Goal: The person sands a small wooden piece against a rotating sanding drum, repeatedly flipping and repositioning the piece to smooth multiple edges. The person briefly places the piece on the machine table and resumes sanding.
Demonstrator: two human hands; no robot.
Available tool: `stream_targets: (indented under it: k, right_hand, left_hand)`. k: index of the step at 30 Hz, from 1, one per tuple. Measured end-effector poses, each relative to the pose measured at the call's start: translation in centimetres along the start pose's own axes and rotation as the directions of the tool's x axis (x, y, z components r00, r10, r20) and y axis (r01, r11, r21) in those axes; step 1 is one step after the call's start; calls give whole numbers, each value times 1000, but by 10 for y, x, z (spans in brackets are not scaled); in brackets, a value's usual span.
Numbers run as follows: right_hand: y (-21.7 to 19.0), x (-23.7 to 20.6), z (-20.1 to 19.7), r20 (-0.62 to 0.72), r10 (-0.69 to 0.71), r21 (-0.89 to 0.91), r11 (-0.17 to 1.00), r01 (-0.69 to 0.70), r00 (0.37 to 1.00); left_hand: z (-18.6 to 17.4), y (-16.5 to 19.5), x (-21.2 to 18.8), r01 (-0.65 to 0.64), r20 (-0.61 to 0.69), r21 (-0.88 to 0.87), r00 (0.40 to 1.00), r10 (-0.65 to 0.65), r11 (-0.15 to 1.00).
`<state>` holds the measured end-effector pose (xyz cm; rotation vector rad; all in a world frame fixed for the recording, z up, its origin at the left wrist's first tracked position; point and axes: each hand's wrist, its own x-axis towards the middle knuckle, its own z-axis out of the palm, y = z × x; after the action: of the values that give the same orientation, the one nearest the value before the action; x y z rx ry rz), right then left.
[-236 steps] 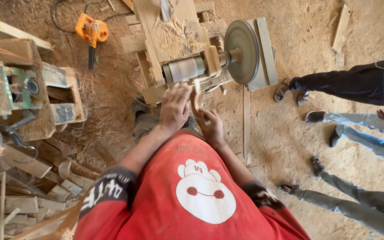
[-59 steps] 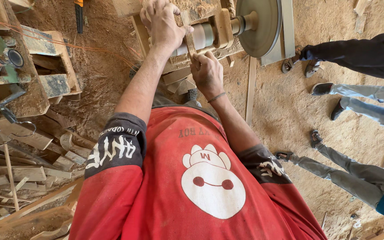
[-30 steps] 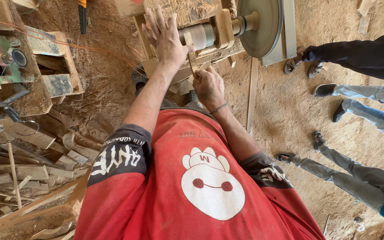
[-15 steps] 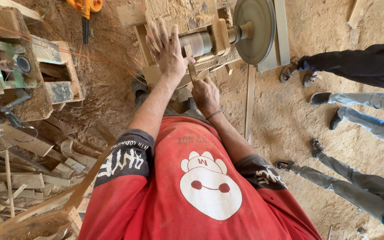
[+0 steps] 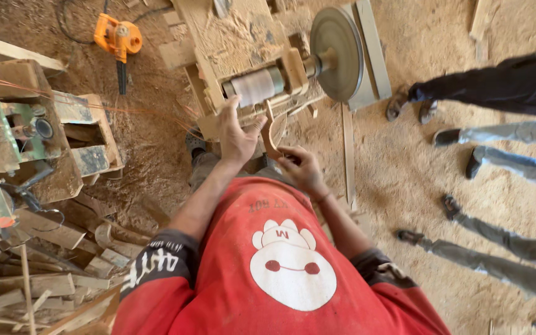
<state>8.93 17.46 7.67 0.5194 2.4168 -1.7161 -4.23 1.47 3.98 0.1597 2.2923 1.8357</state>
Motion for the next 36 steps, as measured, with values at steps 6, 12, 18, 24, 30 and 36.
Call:
stream_targets:
  k: [6, 12, 18, 24, 30, 36]
  right_hand:
    - [5, 2, -23, 397, 16, 835, 409, -369, 918]
    - [5, 28, -5, 332, -105, 867, 426, -260, 937]
    - [-8, 33, 6, 232, -145, 858, 496, -132, 962]
    - [-34, 23, -1, 181, -68, 718, 691, -85, 981]
    - [-55, 14, -4, 65, -56, 627, 779, 3, 996]
    - [-72, 22, 0, -45, -88, 550, 829, 98, 995]
  left_hand:
    - [-19, 26, 8, 451, 415, -520, 876, -247, 726]
    - [-27, 66, 32, 397, 386, -539, 900, -201, 743]
    - [-35, 71, 48, 276, 333, -476, 935, -120, 835]
    - [-36, 62, 53, 316, 354, -472, 923, -151, 823]
    - [-29, 55, 52, 433, 386, -486, 886, -258, 759]
    - [-30, 65, 33, 401, 470, -556, 874, -122, 728]
